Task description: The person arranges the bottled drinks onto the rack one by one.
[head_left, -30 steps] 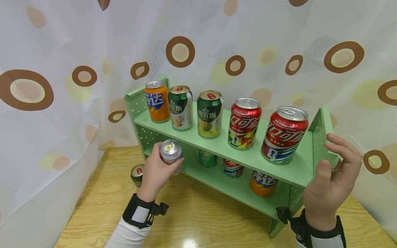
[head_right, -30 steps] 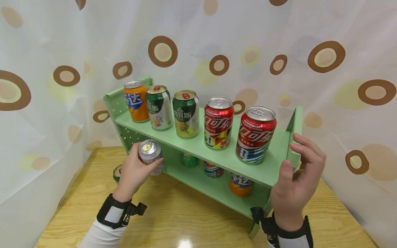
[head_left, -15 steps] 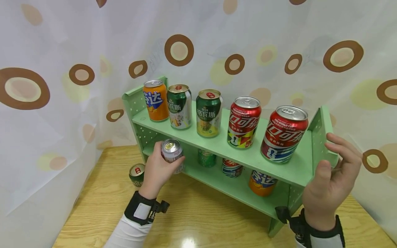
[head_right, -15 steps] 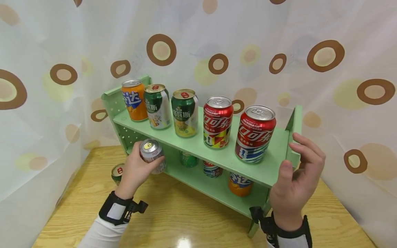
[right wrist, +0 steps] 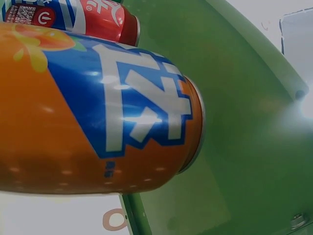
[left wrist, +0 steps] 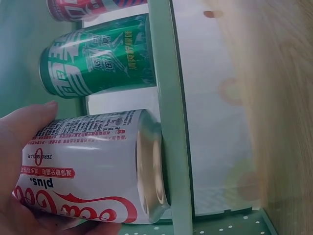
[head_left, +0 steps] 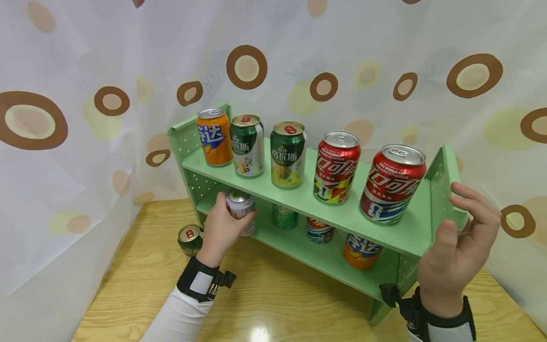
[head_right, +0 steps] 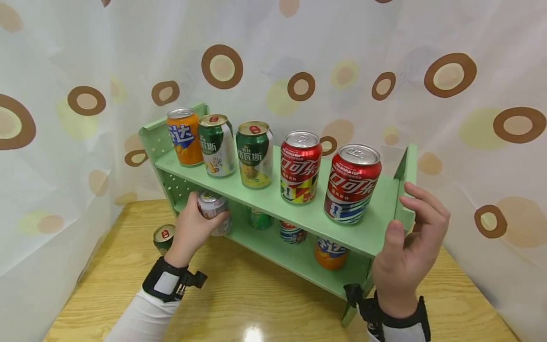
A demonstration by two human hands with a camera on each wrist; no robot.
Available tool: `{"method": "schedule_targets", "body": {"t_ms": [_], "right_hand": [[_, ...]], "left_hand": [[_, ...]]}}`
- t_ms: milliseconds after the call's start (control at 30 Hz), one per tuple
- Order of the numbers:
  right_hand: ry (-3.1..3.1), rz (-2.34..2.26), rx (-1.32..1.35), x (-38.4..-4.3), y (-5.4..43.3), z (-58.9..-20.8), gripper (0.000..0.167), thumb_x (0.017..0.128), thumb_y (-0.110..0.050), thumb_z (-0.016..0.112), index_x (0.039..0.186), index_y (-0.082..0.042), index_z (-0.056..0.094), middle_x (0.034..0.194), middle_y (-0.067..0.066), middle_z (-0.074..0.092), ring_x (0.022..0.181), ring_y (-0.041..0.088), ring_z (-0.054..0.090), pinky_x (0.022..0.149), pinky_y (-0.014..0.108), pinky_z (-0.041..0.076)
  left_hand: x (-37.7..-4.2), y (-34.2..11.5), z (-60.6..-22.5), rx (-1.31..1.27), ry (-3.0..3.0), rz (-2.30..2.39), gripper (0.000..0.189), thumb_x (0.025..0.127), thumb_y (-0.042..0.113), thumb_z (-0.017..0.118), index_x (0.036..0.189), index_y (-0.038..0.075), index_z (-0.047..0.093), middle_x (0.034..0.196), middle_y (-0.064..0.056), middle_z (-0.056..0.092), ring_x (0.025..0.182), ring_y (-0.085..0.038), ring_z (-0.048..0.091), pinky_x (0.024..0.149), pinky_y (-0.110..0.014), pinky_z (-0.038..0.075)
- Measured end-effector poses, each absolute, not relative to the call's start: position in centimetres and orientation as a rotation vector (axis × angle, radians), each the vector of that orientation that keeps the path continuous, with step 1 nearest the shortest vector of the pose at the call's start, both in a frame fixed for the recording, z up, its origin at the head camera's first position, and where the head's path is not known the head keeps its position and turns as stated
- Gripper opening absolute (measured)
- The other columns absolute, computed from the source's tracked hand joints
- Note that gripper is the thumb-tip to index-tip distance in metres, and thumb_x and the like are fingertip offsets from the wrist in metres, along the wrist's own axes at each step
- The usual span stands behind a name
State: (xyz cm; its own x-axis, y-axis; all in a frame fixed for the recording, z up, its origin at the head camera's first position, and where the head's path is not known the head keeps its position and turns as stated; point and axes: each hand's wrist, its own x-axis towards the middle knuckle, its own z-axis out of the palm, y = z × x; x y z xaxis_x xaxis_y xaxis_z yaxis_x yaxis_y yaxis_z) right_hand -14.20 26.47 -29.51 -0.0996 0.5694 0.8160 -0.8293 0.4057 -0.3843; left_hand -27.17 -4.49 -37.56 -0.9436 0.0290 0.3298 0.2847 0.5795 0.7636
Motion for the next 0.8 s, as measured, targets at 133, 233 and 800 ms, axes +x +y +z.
{"method": "schedule_targets", "body": {"t_ms": [133,233,800], "right_hand": [[-1.173,1.203,0.283,-14.2,26.5,-29.5,0.044,0.092,-0.030,0.073,0.101,0.011,0.058,0.118,0.017,0.063,0.119,0.027,0.055,0.101,0.027,0.042],[-1.171,1.203,0.282,-14.2,26.5,-29.5,0.045,0.092,-0.031,0.074,0.101,0.011,0.058,0.118,0.017,0.063,0.119,0.027,0.056,0.101,0.027,0.042],[-1.175,1.212,0.279,-14.2,26.5,-29.5,0.045,0.092,-0.031,0.074,0.101,0.010,0.058,0.119,0.016,0.063,0.120,0.027,0.055,0.102,0.028,0.043]], "left_hand": [[-27.4,-4.2,-37.6,-0.268,-2.525,-1.291,0.074,0.084,0.035,0.086,0.136,0.001,0.045,0.126,-0.018,0.064,0.110,-0.035,0.068,0.088,-0.052,0.058],[-27.6,-4.0,-37.7,-0.281,-2.520,-1.289,0.075,0.084,0.034,0.085,0.136,0.000,0.044,0.126,-0.019,0.063,0.111,-0.036,0.067,0.089,-0.053,0.057],[-29.6,-2.9,-37.9,-0.328,-2.499,-1.353,0.089,0.086,0.033,0.084,0.151,0.000,0.032,0.133,-0.021,0.059,0.119,-0.037,0.063,0.097,-0.055,0.054]]}}
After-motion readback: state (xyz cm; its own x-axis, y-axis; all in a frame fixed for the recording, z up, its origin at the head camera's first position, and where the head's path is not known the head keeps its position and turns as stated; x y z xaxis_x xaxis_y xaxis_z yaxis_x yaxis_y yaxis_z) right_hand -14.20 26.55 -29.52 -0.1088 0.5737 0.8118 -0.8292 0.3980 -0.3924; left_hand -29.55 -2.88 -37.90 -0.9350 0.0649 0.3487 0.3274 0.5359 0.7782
